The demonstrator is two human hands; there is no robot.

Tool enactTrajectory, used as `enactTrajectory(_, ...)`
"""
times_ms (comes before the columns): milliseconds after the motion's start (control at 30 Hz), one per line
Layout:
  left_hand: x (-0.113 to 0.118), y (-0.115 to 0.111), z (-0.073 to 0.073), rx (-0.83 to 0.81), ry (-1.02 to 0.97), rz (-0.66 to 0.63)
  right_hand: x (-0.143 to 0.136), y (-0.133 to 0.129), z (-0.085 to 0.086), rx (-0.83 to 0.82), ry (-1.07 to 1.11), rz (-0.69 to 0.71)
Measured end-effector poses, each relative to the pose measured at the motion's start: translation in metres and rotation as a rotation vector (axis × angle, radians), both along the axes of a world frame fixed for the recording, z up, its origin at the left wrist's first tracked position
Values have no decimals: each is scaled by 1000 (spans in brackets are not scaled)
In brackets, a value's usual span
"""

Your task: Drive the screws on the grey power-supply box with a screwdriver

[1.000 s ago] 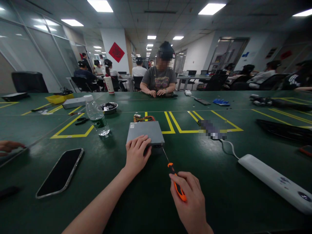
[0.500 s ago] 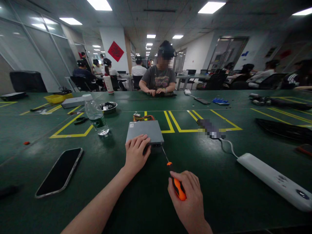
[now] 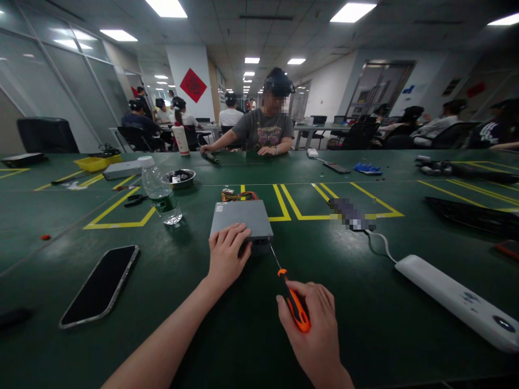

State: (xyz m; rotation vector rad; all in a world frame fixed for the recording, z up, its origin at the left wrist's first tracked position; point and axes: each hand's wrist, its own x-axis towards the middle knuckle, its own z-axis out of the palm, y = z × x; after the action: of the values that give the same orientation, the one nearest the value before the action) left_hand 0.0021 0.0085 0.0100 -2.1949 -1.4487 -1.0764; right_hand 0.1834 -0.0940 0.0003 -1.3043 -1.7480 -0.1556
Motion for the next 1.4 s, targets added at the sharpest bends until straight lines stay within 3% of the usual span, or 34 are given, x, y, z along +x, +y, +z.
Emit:
enactTrajectory(133,0,1,-1,-12,3,-2,1,-2,0,-104,107,-24)
enactTrajectory(400,0,0,0,-15,0,-4,-1,0,0,54,-33,3)
enactTrajectory(633,1,0,0,-3,-4,-7,2,-2,-2,-101,98,-30)
enactTrajectory(833,0,0,0,-3,-4,-6,-2,0,-2,45,-39,-1)
enactTrajectory(1133,0,0,1,-12,-4,-9,1,-3,-2,-101,94,-29)
enactTrajectory(1400,0,0,1,-13,2,-1,-1,0,0,20,-39,-5)
